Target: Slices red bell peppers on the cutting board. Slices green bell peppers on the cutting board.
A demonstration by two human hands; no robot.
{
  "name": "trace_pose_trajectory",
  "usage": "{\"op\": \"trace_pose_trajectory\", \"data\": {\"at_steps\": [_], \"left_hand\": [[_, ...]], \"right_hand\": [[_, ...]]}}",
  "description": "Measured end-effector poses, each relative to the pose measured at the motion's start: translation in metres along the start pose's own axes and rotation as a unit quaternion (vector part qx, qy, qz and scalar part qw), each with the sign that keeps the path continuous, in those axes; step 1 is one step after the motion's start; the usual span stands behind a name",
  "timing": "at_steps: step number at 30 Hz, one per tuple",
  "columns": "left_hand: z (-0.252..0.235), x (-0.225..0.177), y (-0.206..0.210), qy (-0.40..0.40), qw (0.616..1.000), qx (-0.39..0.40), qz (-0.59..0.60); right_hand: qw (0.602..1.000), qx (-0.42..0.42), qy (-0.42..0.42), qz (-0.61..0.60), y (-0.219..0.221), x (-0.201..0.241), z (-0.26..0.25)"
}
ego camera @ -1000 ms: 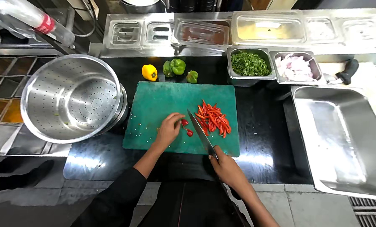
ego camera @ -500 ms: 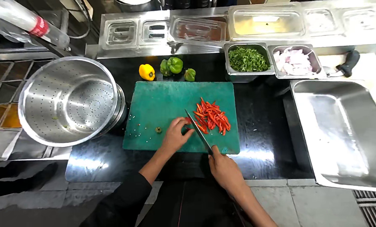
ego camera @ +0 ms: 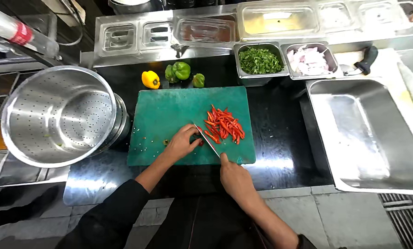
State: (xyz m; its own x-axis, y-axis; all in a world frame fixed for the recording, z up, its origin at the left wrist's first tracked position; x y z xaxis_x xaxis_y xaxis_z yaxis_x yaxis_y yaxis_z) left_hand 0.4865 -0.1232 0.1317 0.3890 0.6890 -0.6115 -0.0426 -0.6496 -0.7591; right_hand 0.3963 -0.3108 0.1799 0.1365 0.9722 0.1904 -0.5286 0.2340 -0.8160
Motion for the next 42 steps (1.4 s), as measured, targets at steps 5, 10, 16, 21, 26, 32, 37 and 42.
{"op": "trace_pose_trajectory", "data": {"at_steps": [5, 10, 16, 21, 26, 32, 37, 42], "left_hand": [[0.003, 0.005, 0.002, 0.018, 1.000, 0.001, -0.001], [0.009, 0.013, 0.005, 0.064, 0.997, -0.047, 0.012], [0.013, 0.017, 0.007, 0.075, 0.995, -0.059, 0.026], [0.016, 0.020, 0.010, 0.061, 0.995, -0.061, 0.038], [0.031, 0.015, 0.016, 0.044, 0.992, -0.113, 0.037], [0.028, 0.019, 0.011, 0.068, 0.994, -0.090, -0.012], [0.033, -0.007, 0.007, -0.134, 0.988, -0.082, 0.008], [0.043, -0.007, 0.009, -0.062, 0.990, -0.122, 0.015]], "right_hand": [[0.999, -0.018, -0.031, -0.009, -0.014, 0.001, -0.006], [0.999, 0.014, -0.039, 0.006, -0.019, -0.010, 0.013], [0.999, 0.022, -0.035, -0.001, -0.010, -0.010, 0.001], [0.999, -0.008, -0.037, -0.011, -0.011, 0.000, -0.018], [0.998, -0.022, -0.035, -0.057, -0.020, -0.024, -0.014], [0.993, 0.023, -0.038, -0.106, -0.003, -0.043, 0.005], [0.992, 0.027, -0.017, -0.123, 0.010, -0.041, 0.010], [0.996, 0.043, -0.019, -0.078, 0.001, -0.031, 0.021]]}}
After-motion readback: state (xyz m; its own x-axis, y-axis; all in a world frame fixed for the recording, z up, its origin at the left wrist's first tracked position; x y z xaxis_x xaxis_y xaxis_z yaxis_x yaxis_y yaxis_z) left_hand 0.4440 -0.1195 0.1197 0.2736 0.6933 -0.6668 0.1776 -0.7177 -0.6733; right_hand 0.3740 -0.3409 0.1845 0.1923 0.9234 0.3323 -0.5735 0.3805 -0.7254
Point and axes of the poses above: each hand's wrist, its own z-axis away from the middle knuckle, its own y-axis out of the palm, x = y × z, the point moved 2 cm from there along -z, towards the middle knuckle, and after that the axes turned 11 degrees about -x, right-handed, at the moved point
